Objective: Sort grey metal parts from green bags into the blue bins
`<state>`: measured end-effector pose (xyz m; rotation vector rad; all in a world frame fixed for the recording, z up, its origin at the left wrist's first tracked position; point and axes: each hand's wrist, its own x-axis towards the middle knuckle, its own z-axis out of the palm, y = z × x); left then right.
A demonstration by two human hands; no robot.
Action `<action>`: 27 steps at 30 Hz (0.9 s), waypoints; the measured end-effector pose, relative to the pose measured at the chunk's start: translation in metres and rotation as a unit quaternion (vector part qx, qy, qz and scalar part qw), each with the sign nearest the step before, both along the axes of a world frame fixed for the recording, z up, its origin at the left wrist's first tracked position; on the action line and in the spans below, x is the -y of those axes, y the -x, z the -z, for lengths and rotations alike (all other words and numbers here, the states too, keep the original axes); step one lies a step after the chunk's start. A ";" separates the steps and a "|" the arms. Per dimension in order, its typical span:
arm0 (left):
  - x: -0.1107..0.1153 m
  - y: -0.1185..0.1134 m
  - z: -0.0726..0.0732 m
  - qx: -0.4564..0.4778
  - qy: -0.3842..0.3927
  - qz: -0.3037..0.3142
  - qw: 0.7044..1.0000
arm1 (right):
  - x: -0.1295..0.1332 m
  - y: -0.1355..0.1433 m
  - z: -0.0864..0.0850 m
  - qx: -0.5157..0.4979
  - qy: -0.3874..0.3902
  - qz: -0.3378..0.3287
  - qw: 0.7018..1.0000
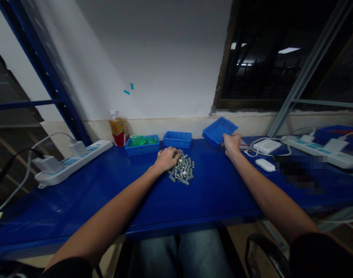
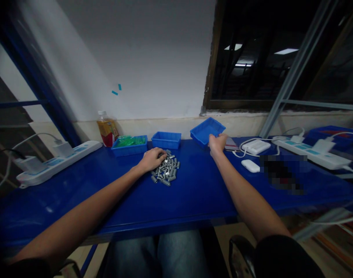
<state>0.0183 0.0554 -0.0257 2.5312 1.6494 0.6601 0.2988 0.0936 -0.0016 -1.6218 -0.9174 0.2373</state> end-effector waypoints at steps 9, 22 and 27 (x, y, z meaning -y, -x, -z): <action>-0.001 0.003 -0.001 -0.011 -0.018 -0.014 1.000 | -0.004 0.028 0.016 -0.177 -0.016 -0.080 0.981; -0.013 0.028 -0.013 0.010 -0.039 -0.060 0.997 | -0.006 0.045 0.027 -0.133 0.021 -0.158 0.978; -0.017 0.041 -0.018 -0.027 -0.014 -0.036 0.999 | 0.000 0.050 0.025 -0.037 0.037 -0.201 0.978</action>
